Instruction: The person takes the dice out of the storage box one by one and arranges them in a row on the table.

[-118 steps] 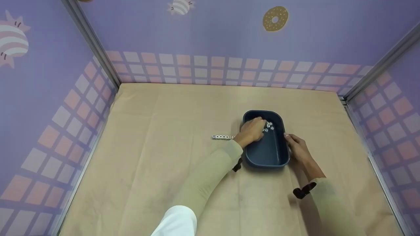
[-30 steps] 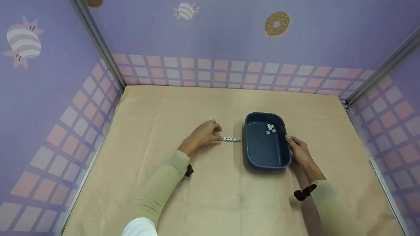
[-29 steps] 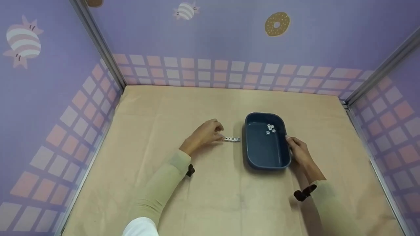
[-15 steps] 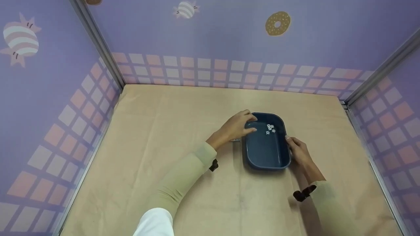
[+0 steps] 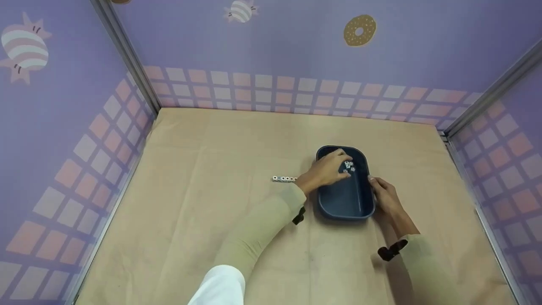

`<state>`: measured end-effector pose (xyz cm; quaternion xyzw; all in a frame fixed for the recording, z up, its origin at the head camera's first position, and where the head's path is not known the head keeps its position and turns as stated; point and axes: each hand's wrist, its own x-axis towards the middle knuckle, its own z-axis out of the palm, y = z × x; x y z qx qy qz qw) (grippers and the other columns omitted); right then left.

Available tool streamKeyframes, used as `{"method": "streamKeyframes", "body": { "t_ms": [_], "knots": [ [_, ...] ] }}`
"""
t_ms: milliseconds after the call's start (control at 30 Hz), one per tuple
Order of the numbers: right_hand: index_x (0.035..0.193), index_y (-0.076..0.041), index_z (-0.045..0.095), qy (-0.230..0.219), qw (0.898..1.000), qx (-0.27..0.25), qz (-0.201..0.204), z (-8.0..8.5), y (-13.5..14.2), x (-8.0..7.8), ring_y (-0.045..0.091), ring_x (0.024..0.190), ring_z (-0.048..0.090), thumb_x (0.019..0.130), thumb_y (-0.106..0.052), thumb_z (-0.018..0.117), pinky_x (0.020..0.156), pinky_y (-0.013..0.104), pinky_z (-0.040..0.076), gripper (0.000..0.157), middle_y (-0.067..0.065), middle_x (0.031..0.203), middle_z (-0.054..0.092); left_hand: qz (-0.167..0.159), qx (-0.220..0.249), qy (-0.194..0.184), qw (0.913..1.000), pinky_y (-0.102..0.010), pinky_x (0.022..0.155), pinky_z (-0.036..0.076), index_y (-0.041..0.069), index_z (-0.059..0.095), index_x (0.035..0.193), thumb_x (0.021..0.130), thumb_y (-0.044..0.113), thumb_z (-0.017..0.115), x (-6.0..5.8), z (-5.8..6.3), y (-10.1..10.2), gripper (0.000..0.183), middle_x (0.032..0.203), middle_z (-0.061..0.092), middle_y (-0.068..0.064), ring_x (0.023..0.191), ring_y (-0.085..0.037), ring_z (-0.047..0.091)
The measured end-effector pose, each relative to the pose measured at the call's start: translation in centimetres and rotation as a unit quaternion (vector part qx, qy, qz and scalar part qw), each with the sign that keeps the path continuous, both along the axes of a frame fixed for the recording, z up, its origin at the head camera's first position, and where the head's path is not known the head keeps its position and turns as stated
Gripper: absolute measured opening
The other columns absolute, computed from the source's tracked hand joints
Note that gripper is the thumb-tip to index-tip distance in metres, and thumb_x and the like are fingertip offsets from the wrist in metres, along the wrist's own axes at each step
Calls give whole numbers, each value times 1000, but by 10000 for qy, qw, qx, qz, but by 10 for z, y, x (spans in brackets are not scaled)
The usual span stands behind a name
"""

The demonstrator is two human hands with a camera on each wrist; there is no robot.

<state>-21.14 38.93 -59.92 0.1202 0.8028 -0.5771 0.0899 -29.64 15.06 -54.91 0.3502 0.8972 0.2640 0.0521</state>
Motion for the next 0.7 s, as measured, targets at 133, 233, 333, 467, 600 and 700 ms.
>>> {"method": "streamKeyframes", "body": {
  "t_ms": [133, 233, 333, 467, 600, 700],
  "knots": [
    [154, 3, 48, -150, 9999, -40, -47, 11, -3, 2, 38, 146, 39, 112, -50, 47, 126, 52, 23, 68, 27, 157, 46, 18, -253, -1, 9997, -25, 110, 46, 16, 61, 150, 99, 35, 78, -1, -7, 10, 56, 145, 56, 0, 133, -14, 57],
    [152, 5, 50, -197, 9998, -9, -75, 26, -10, 6, 38, 141, 42, 112, -46, 48, 123, 50, 26, 65, 29, 153, 48, 63, -488, 24, 9988, -27, 110, 47, 18, 61, 150, 99, 36, 77, -1, -10, 14, 56, 147, 56, 1, 133, -15, 57],
    [151, 7, 50, -157, 9999, 2, -61, 37, -15, 10, 38, 138, 43, 113, -44, 48, 121, 50, 29, 64, 30, 151, 49, 168, -669, -19, 9976, -29, 110, 47, 21, 61, 150, 99, 40, 77, -2, -12, 16, 57, 146, 57, 3, 133, -14, 57],
    [151, 8, 49, -114, 9999, -72, -39, 37, -16, 11, 38, 140, 43, 113, -43, 48, 123, 52, 28, 64, 30, 153, 48, 365, -952, -94, 9947, -29, 111, 46, 25, 58, 153, 99, 44, 76, -1, -13, 19, 60, 148, 57, 6, 134, -13, 57],
    [150, 7, 51, -134, 9998, -89, -111, 24, -10, 6, 37, 142, 42, 112, -46, 49, 124, 50, 26, 65, 29, 154, 48, 459, -1219, 19, 9915, -30, 110, 48, 28, 57, 154, 99, 48, 75, 1, -14, 21, 61, 150, 57, 8, 134, -13, 58],
    [152, 5, 50, -139, 9998, -21, -151, 11, -4, 1, 35, 142, 42, 111, -50, 49, 125, 49, 25, 68, 27, 154, 48, 456, -1321, 93, 9901, -32, 109, 49, 29, 58, 154, 98, 48, 75, 2, -15, 23, 61, 149, 58, 8, 134, -13, 59]
  ]
}}
